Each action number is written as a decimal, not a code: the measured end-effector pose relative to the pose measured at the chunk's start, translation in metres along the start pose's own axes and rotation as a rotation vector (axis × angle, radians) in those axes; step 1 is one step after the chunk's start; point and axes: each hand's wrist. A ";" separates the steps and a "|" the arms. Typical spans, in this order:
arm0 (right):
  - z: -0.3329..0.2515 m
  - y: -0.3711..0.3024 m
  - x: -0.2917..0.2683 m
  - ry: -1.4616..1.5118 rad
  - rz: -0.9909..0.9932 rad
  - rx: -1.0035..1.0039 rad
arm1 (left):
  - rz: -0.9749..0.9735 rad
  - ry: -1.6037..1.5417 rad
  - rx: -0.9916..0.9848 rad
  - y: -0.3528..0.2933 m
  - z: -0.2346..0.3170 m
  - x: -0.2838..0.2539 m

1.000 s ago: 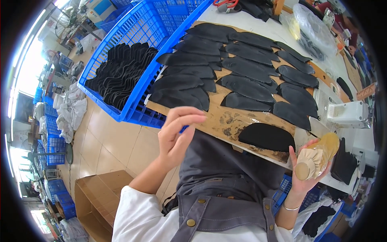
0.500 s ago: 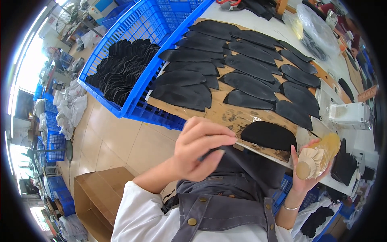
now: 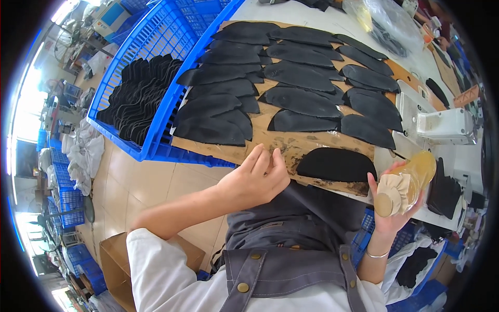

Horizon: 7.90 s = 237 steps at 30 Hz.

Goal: Applying adhesive to several black shoe upper components using a brush and a bottle of glue.

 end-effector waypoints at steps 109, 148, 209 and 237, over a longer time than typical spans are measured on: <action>0.017 0.013 0.082 -1.625 -0.129 -0.622 | 0.503 -0.646 -0.362 0.011 0.017 0.036; -0.026 -0.016 -0.011 0.071 0.022 -0.326 | -0.145 -0.692 -0.057 0.144 0.022 -0.015; -0.013 -0.015 -0.012 0.136 -0.119 -0.108 | 0.182 -0.892 -0.245 0.151 0.033 -0.008; -0.005 -0.004 -0.018 -0.023 -0.100 -0.027 | 0.459 -0.537 -1.012 0.110 -0.175 0.050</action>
Point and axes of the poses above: each hand's wrist, its own y-axis towards the middle knuckle, its own x-axis out of the palm, z = x × y, and after that the axes turned 11 degrees about y, right-handed
